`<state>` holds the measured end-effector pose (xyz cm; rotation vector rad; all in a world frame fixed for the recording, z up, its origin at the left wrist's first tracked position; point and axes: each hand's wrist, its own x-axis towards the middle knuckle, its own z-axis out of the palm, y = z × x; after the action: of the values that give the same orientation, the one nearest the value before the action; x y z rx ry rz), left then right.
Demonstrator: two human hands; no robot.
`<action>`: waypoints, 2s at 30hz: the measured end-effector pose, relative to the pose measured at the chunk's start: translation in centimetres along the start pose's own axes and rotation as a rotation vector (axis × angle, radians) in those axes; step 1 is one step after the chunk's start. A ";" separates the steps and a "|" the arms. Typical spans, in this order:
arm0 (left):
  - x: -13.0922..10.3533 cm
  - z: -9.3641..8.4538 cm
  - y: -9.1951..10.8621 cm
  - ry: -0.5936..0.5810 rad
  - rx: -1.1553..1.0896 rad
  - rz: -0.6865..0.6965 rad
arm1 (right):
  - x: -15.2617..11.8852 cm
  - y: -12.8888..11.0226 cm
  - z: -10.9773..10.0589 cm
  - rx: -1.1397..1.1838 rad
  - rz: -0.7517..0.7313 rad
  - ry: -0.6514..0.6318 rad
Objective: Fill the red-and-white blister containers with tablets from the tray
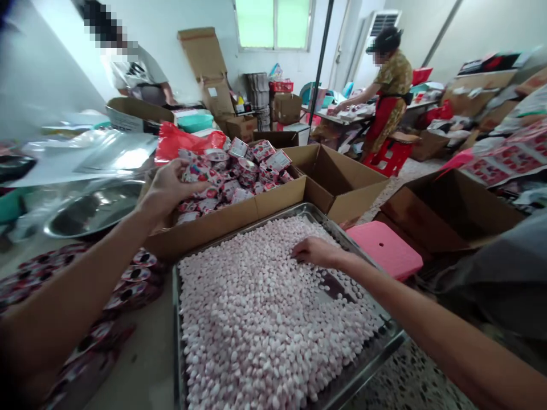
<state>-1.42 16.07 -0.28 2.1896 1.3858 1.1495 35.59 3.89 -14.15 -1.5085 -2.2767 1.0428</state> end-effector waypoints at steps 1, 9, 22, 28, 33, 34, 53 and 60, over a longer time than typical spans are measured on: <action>-2.8 -0.8 1.2 0.019 -0.116 -0.053 | 0.8 -0.7 1.3 0.025 -0.034 -0.009; -17.9 1.0 5.2 -0.053 -0.316 -0.231 | -2.5 -3.4 2.7 0.292 0.115 0.079; -18.5 2.2 8.2 -0.419 -0.180 -0.098 | -5.3 -12.9 -4.6 0.312 0.058 0.027; -18.9 4.0 7.6 -0.488 -0.364 -0.184 | -3.5 -16.0 -7.2 -0.148 -0.006 -0.049; -18.9 5.5 7.8 -0.464 -0.411 -0.169 | -2.7 -18.9 -8.7 -0.323 -0.010 -0.047; -18.9 5.8 7.8 -0.461 -0.417 -0.167 | -2.9 -19.2 -8.9 -0.328 -0.022 -0.037; -19.1 6.8 7.8 -0.384 -0.876 -0.408 | -7.3 -2.4 4.7 0.112 0.231 0.077; -19.6 5.4 7.6 -0.286 -0.675 -0.463 | -8.4 -4.4 2.3 0.497 0.263 -0.032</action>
<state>3.24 -3.70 -8.08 1.3991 1.0846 0.9056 35.03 -5.37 -11.27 -1.5921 -1.6790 1.5688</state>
